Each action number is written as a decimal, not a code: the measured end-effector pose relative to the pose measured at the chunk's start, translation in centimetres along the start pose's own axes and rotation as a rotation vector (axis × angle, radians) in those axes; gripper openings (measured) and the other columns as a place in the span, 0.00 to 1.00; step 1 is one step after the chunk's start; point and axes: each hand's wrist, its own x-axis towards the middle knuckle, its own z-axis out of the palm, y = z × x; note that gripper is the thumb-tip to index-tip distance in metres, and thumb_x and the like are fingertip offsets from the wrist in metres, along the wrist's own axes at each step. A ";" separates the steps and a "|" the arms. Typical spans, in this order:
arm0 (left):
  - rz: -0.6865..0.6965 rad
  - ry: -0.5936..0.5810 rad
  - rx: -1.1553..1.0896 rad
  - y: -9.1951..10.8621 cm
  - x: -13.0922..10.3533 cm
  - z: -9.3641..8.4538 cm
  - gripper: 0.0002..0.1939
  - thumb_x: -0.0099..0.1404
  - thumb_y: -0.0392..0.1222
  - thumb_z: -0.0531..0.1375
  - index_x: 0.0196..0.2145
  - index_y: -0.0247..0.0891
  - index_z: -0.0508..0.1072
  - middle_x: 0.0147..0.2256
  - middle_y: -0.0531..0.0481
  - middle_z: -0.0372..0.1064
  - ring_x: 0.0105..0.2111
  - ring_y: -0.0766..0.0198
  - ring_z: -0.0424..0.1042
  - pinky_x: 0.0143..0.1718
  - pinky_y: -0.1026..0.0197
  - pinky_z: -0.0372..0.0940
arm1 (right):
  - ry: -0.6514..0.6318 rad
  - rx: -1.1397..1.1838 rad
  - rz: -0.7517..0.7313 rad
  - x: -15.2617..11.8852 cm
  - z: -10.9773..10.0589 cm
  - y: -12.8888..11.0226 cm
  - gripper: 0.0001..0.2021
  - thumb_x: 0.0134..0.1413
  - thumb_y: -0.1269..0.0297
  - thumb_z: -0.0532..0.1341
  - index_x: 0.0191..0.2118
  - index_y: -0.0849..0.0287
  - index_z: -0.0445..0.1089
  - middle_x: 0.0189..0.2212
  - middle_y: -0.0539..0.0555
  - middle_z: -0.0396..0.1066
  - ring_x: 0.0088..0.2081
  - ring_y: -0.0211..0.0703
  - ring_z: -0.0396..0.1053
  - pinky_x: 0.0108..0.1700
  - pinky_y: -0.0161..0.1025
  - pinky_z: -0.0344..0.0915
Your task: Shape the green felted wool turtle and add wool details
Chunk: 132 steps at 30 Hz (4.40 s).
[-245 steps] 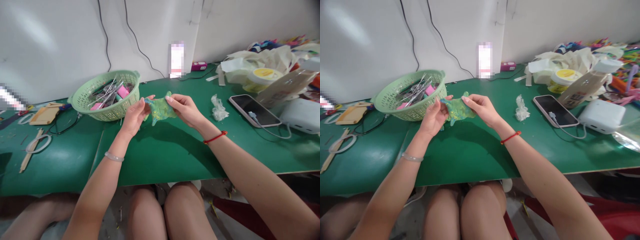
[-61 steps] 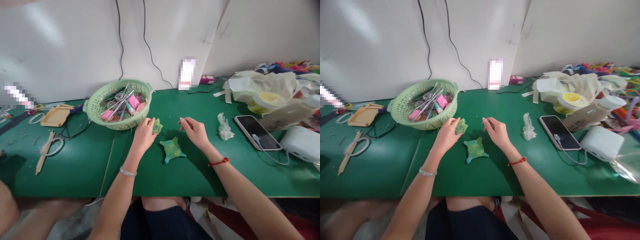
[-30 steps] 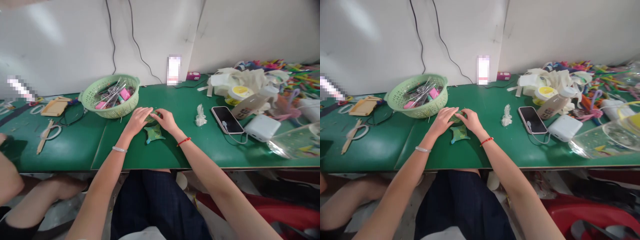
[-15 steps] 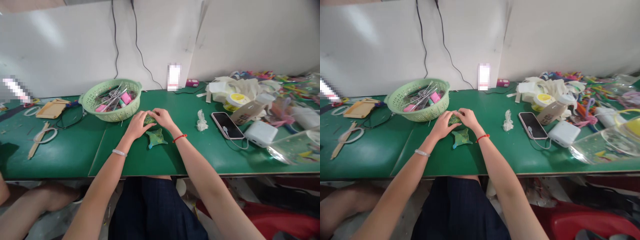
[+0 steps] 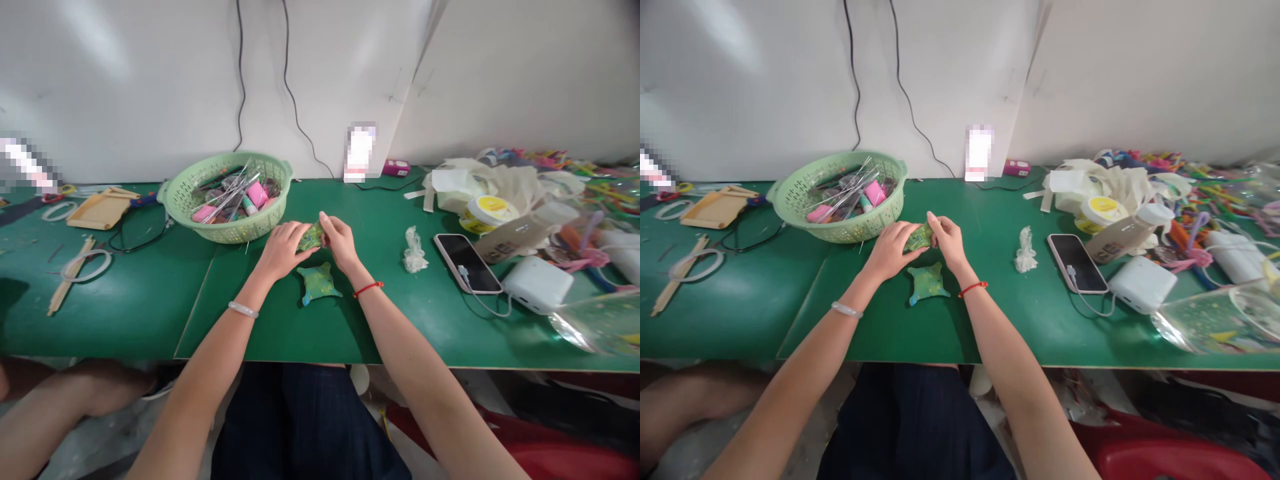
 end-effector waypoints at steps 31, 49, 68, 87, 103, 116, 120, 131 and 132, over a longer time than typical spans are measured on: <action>-0.095 -0.060 0.031 -1.1 -0.3 -0.8 0.22 0.75 0.50 0.61 0.59 0.33 0.73 0.54 0.35 0.75 0.56 0.47 0.74 0.59 0.47 0.66 | 0.351 0.007 -0.036 1.8 -2.9 1.5 0.24 0.50 0.38 0.71 0.27 0.56 0.72 0.19 0.48 0.69 0.20 0.34 0.61 0.23 0.36 0.59; -0.106 -0.001 -0.096 -1.4 -0.5 -0.6 0.35 0.74 0.58 0.59 0.68 0.30 0.67 0.62 0.30 0.71 0.63 0.44 0.71 0.65 0.44 0.64 | -0.205 0.378 0.186 0.2 -1.9 0.4 0.22 0.48 0.52 0.78 0.47 0.55 0.79 0.37 0.53 0.84 0.42 0.43 0.81 0.52 0.41 0.80; -0.346 0.276 -0.777 0.4 -0.3 -0.6 0.20 0.66 0.59 0.68 0.33 0.39 0.77 0.30 0.47 0.82 0.31 0.57 0.84 0.34 0.59 0.78 | -0.140 -0.126 -0.085 -1.1 -0.7 -1.1 0.33 0.50 0.25 0.63 0.39 0.54 0.73 0.27 0.53 0.79 0.30 0.44 0.78 0.40 0.45 0.77; -0.564 0.082 -1.241 0.2 0.3 -0.5 0.32 0.62 0.73 0.63 0.34 0.37 0.77 0.25 0.46 0.78 0.30 0.55 0.84 0.32 0.56 0.80 | -0.152 -0.147 -0.280 -1.4 -0.3 -0.8 0.12 0.50 0.57 0.74 0.42 0.50 0.85 0.47 0.55 0.81 0.40 0.47 0.76 0.47 0.49 0.76; -0.516 0.222 -1.188 0.4 0.4 -1.2 0.28 0.56 0.65 0.73 0.40 0.38 0.79 0.30 0.48 0.81 0.27 0.62 0.80 0.30 0.61 0.75 | -0.060 -0.205 -0.323 -1.6 -0.4 -1.4 0.18 0.51 0.43 0.74 0.39 0.52 0.85 0.35 0.55 0.81 0.31 0.44 0.71 0.38 0.47 0.72; -0.477 0.190 -1.289 0.4 0.6 -1.0 0.28 0.45 0.64 0.78 0.31 0.40 0.79 0.26 0.54 0.73 0.20 0.74 0.63 0.22 0.66 0.58 | -0.276 0.013 -0.060 -2.0 -0.2 -2.6 0.21 0.37 0.46 0.80 0.31 0.57 0.82 0.26 0.52 0.78 0.26 0.39 0.70 0.33 0.41 0.71; -0.505 0.221 -1.232 0.8 0.6 -0.8 0.30 0.44 0.68 0.77 0.25 0.40 0.73 0.16 0.60 0.61 0.17 0.74 0.58 0.18 0.67 0.50 | -0.401 0.035 0.082 -1.9 -0.7 -2.9 0.22 0.37 0.45 0.80 0.33 0.58 0.83 0.30 0.53 0.80 0.30 0.38 0.71 0.34 0.38 0.70; -0.499 0.188 -1.322 0.9 0.5 -1.4 0.26 0.50 0.64 0.76 0.37 0.42 0.84 0.20 0.57 0.66 0.20 0.71 0.61 0.20 0.65 0.56 | -0.318 0.049 -0.027 -1.4 -0.8 -2.4 0.25 0.38 0.38 0.78 0.25 0.56 0.76 0.23 0.50 0.75 0.28 0.38 0.68 0.35 0.40 0.70; -0.490 0.200 -1.297 0.8 0.5 -1.4 0.25 0.49 0.63 0.77 0.36 0.42 0.85 0.20 0.56 0.66 0.20 0.71 0.60 0.21 0.64 0.56 | -0.319 0.051 -0.029 -1.4 -0.8 -2.4 0.25 0.38 0.38 0.78 0.24 0.56 0.76 0.23 0.50 0.75 0.28 0.38 0.69 0.35 0.40 0.70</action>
